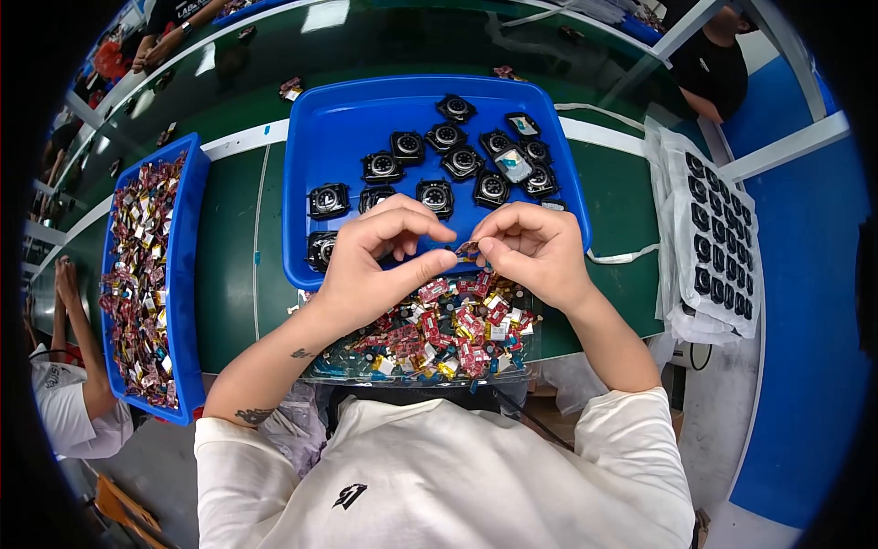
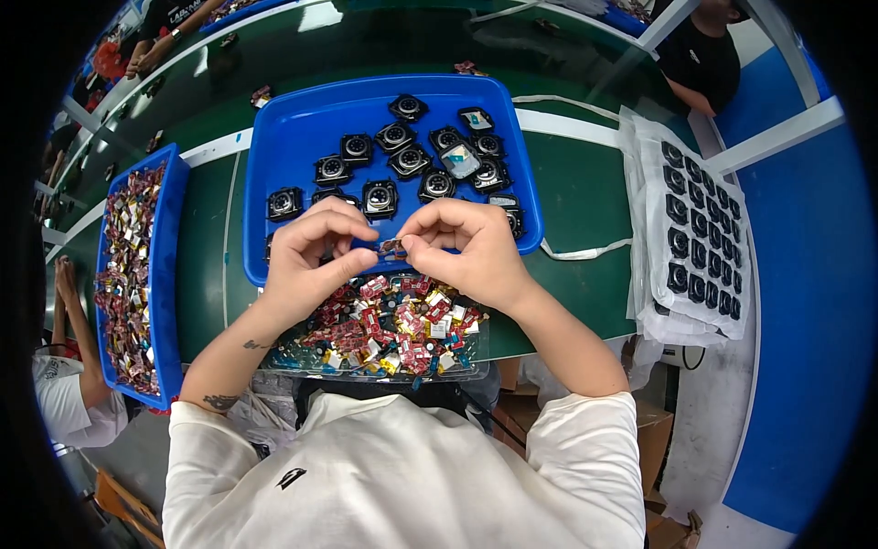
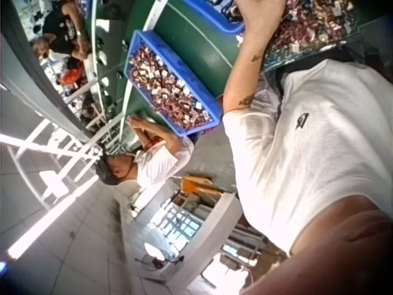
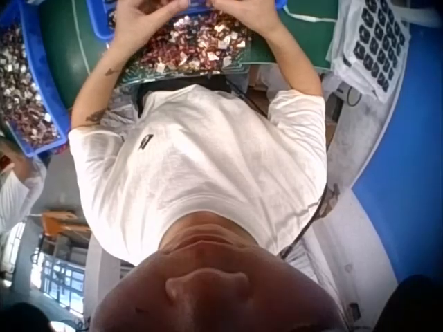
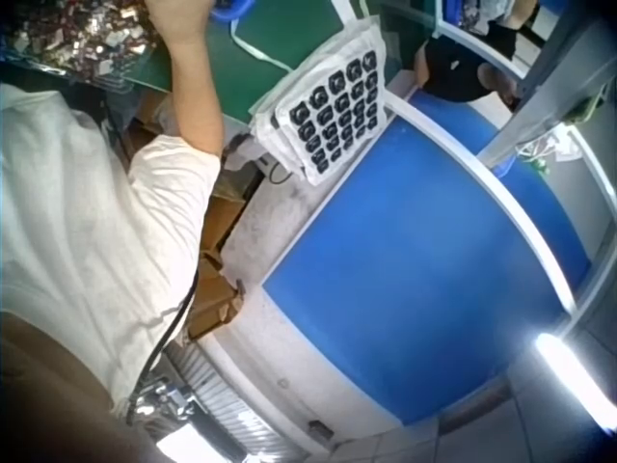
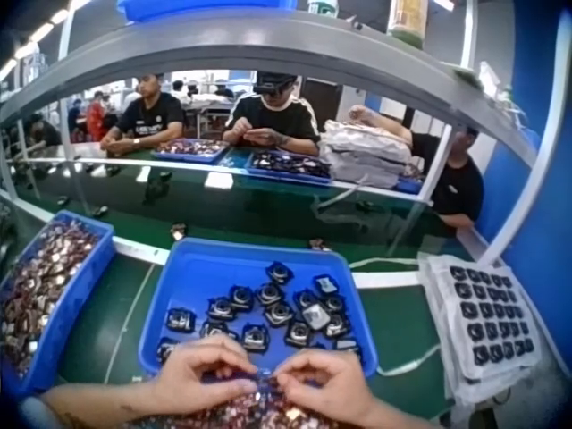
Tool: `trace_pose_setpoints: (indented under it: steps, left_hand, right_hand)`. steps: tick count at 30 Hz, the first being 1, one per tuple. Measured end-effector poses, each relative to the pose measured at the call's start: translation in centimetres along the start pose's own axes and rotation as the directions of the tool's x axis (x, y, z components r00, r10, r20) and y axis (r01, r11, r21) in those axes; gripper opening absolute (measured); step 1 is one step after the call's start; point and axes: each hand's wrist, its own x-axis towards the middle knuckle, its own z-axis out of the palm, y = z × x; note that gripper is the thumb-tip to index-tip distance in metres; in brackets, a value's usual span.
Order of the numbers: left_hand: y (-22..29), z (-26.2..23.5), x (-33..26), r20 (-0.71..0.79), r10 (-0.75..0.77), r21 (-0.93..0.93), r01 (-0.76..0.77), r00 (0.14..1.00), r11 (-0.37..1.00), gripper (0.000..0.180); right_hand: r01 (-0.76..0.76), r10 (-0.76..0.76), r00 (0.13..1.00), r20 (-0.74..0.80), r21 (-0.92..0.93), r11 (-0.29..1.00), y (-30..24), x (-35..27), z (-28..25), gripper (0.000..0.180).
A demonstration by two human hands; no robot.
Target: Assembling and inspecting small electronic camera modules on a production line.
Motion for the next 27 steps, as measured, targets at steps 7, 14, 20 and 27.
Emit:
trace_pose_setpoints:
  steps: [7,14,20,27]
  left_hand:
    - [-0.7,0.1,-0.2,0.024,-0.086,-0.087,0.088,0.996,0.992,0.016]
    - [-0.6,-0.3,-0.1,0.061,-0.230,-0.241,0.238,0.971,0.941,0.016]
    - [0.6,-0.3,0.3,0.189,-0.302,0.083,0.291,0.934,0.953,0.024]
    - [0.5,-0.3,0.0,0.126,-0.358,0.127,0.343,0.925,0.931,0.010]
  right_hand:
    - [-0.065,0.059,0.994,0.090,0.058,0.996,-0.7,0.2,0.2,0.014]
    - [0.144,-0.141,0.989,0.041,-0.111,0.983,-0.3,0.1,0.1,0.018]
    - [0.247,-0.246,0.969,0.035,-0.207,0.947,-0.3,0.0,0.4,0.013]
    - [0.139,-0.139,0.990,-0.004,-0.045,0.989,-0.2,-0.1,0.0,0.011]
